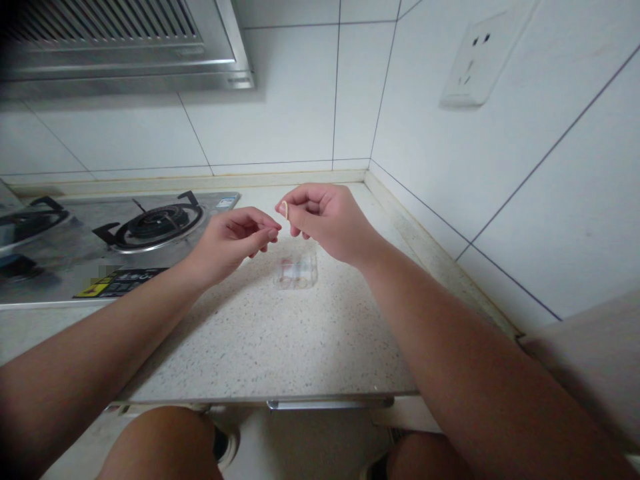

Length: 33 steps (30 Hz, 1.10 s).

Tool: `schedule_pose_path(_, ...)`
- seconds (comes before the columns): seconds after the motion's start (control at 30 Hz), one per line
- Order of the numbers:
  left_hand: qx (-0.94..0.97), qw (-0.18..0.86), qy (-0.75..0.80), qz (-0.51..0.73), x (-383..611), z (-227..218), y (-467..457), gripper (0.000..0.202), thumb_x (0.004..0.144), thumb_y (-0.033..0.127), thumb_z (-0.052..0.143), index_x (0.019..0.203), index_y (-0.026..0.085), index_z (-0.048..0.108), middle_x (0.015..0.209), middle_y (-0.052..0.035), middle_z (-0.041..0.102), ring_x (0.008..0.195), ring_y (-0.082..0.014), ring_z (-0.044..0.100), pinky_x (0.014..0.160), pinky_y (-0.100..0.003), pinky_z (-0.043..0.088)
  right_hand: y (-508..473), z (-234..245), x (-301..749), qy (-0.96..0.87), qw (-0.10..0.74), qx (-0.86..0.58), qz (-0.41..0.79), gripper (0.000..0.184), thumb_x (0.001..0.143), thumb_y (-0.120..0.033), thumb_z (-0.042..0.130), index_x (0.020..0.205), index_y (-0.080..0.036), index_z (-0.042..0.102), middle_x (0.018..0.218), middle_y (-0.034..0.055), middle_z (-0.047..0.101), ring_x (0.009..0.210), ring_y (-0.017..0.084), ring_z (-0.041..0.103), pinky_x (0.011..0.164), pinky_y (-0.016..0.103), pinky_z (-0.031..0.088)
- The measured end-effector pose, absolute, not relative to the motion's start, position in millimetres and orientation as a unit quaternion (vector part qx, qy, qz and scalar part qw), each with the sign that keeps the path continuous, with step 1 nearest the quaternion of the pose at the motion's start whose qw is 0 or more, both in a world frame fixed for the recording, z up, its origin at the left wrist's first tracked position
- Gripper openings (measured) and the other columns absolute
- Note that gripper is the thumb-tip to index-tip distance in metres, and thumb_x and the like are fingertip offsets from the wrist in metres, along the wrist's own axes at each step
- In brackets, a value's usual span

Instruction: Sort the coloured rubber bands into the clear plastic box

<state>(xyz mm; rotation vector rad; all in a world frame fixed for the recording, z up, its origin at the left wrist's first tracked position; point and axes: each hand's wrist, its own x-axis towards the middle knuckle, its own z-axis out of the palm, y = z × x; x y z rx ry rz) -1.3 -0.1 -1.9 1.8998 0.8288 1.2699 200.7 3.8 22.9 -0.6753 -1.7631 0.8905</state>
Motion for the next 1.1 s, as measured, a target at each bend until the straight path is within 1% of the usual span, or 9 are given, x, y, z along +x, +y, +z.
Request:
schedule_pose_path(0.33, 0.737, 0.348, 0.317, 0.486, -2.1, -3.1, 0.1, 0.012, 0.083, 0.026, 0.073, 0.087, 0.014, 0.073, 0.074, -0.0019, 0.069, 0.059, -0.0080, 0.055, 0.052, -0.021, 0.041, 2.2, 24.0, 202.3, -0.735, 0.501, -0.266, 0.373, 0.016, 0.089, -0.028, 0.066, 0.090, -0.014, 0.073, 0.059, -0.0016, 0.061, 0.053, 0.008, 0.052, 0.048, 0.021, 0.040)
schedule_pose_path(0.63, 0.741, 0.346, 0.322, 0.478, -2.9, -4.3, 0.8, 0.014, 0.083, 0.027, 0.073, 0.088, 0.014, 0.073, 0.076, -0.0039, 0.069, 0.062, -0.0096, 0.056, 0.053, -0.021, 0.042, 1.4, 24.3, 202.7, -0.736, 0.495, -0.275, 0.370, 0.018, 0.089, -0.032, 0.066, 0.091, -0.015, 0.073, 0.061, -0.0013, 0.061, 0.055, 0.009, 0.054, 0.050, 0.022, 0.042)
schedule_pose_path(0.87, 0.741, 0.344, 0.326, 0.476, -3.2, -4.5, 0.8, 0.015, 0.084, 0.029, 0.073, 0.088, 0.015, 0.073, 0.076, -0.0041, 0.069, 0.062, -0.0099, 0.056, 0.054, -0.022, 0.042, 0.6, 25.2, 203.1, -0.739, 0.489, -0.282, 0.366, 0.017, 0.088, -0.031, 0.066, 0.091, -0.016, 0.073, 0.062, -0.0009, 0.061, 0.056, 0.010, 0.055, 0.050, 0.022, 0.042)
schedule_pose_path(1.03, 0.743, 0.340, 0.330, 0.473, -3.4, -5.1, 0.9, 0.016, 0.084, 0.030, 0.073, 0.088, 0.014, 0.073, 0.078, -0.0046, 0.070, 0.063, -0.0101, 0.056, 0.054, -0.022, 0.042, 0.2, 30.0, 205.6, -0.750, 0.490, -0.282, 0.342, 0.018, 0.088, -0.031, 0.065, 0.090, -0.015, 0.073, 0.062, -0.0006, 0.061, 0.056, 0.010, 0.054, 0.051, 0.023, 0.041)
schedule_pose_path(1.1, 0.746, 0.334, 0.333, 0.470, -4.3, -6.0, 2.6, 0.018, 0.085, 0.031, 0.073, 0.090, 0.014, 0.073, 0.079, -0.0050, 0.070, 0.064, -0.0105, 0.057, 0.054, -0.022, 0.042, 0.7, 32.4, 209.1, -0.767, 0.476, -0.288, 0.319, 0.019, 0.088, -0.032, 0.066, 0.090, -0.015, 0.073, 0.063, 0.0002, 0.062, 0.057, 0.010, 0.054, 0.051, 0.024, 0.040)
